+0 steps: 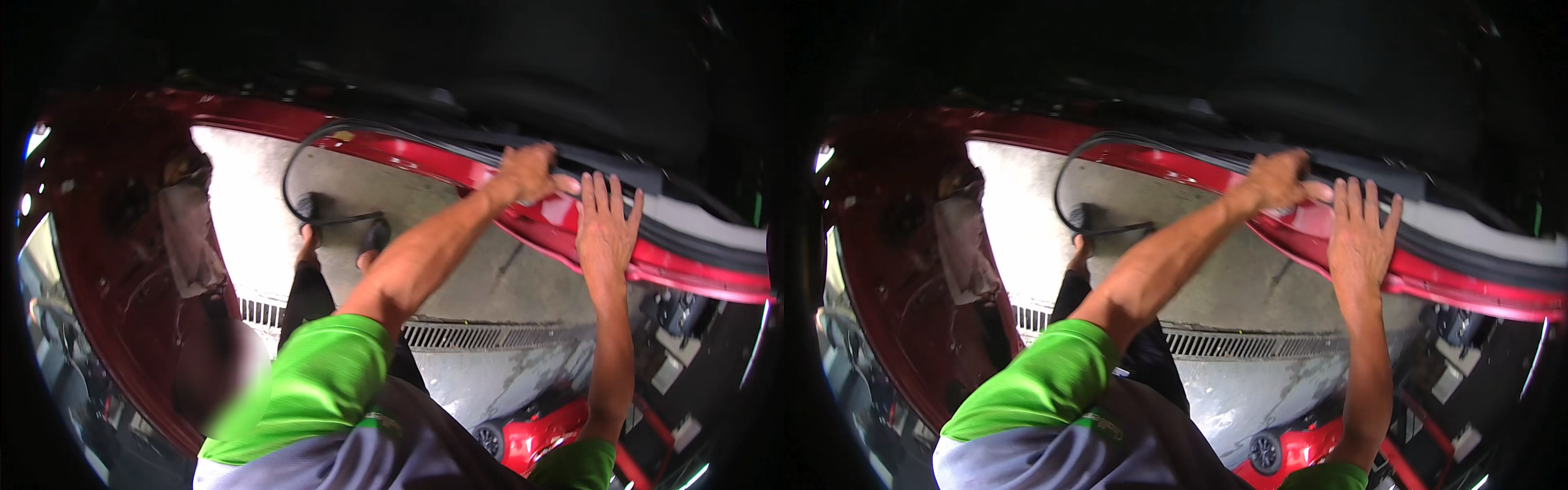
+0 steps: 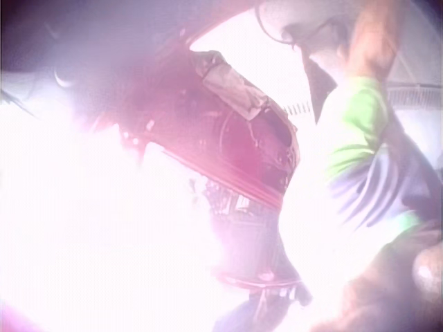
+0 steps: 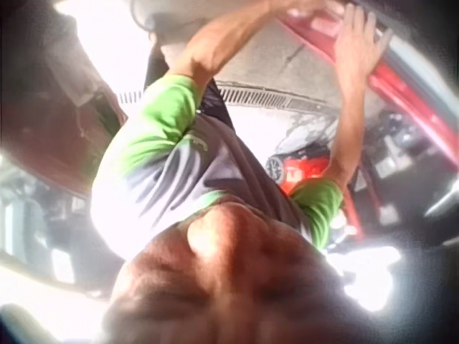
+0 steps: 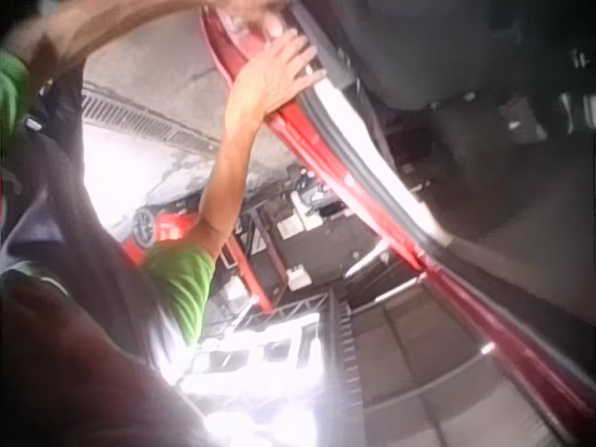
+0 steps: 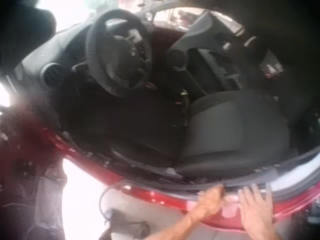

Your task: The person installs a black rubber weather seal strip along the perimeter of a red car door frame. They align the seal with the door's edge and press it into place by hand, working around the top and side sections of the door opening.

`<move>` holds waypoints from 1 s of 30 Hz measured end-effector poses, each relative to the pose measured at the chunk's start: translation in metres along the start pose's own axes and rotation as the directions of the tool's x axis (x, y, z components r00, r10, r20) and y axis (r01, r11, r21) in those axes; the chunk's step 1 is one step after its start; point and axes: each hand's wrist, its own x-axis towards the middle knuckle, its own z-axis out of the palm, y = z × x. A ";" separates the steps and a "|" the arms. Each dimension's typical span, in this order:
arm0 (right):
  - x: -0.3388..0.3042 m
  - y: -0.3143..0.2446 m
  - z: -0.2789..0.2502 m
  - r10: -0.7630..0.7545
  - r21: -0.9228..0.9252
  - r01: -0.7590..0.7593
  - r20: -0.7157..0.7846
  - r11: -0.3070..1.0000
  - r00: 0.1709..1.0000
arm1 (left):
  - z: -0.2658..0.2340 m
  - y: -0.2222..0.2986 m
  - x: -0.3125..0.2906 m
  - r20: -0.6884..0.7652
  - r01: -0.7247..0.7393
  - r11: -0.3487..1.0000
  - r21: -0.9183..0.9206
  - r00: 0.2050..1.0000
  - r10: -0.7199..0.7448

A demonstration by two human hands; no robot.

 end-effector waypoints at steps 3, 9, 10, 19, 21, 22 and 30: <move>0.011 -0.011 0.008 0.002 0.004 -0.002 0.068 1.000 0.998 | -0.002 -0.028 -0.006 -0.049 -0.069 0.996 -0.062 0.997 0.066; 0.026 -0.028 0.023 -0.065 0.004 0.065 0.036 0.998 0.997 | -0.012 -0.055 -0.001 -0.038 0.090 0.982 -0.168 0.994 -0.098; 0.027 -0.030 0.026 -0.073 0.012 0.072 0.044 0.997 0.996 | -0.013 -0.056 0.000 -0.027 0.099 0.978 -0.182 0.994 -0.105; 0.026 -0.035 0.032 -0.087 0.077 0.085 0.011 0.993 0.996 | 0.004 -0.081 -0.011 -0.192 0.126 0.979 -0.163 0.969 -0.156; 0.026 -0.038 0.033 -0.089 0.093 0.090 -0.011 0.992 0.996 | 0.005 -0.101 -0.025 -0.211 0.177 0.979 -0.102 0.958 -0.196; 0.025 -0.039 0.036 -0.086 0.105 0.088 -0.018 0.991 0.996 | -0.003 -0.110 -0.036 -0.133 0.250 0.966 -0.070 0.957 -0.257; 0.028 -0.047 0.038 -0.052 0.216 0.093 -0.185 0.972 0.981 | -0.028 -0.205 -0.177 -0.162 0.379 0.870 0.316 0.925 -0.344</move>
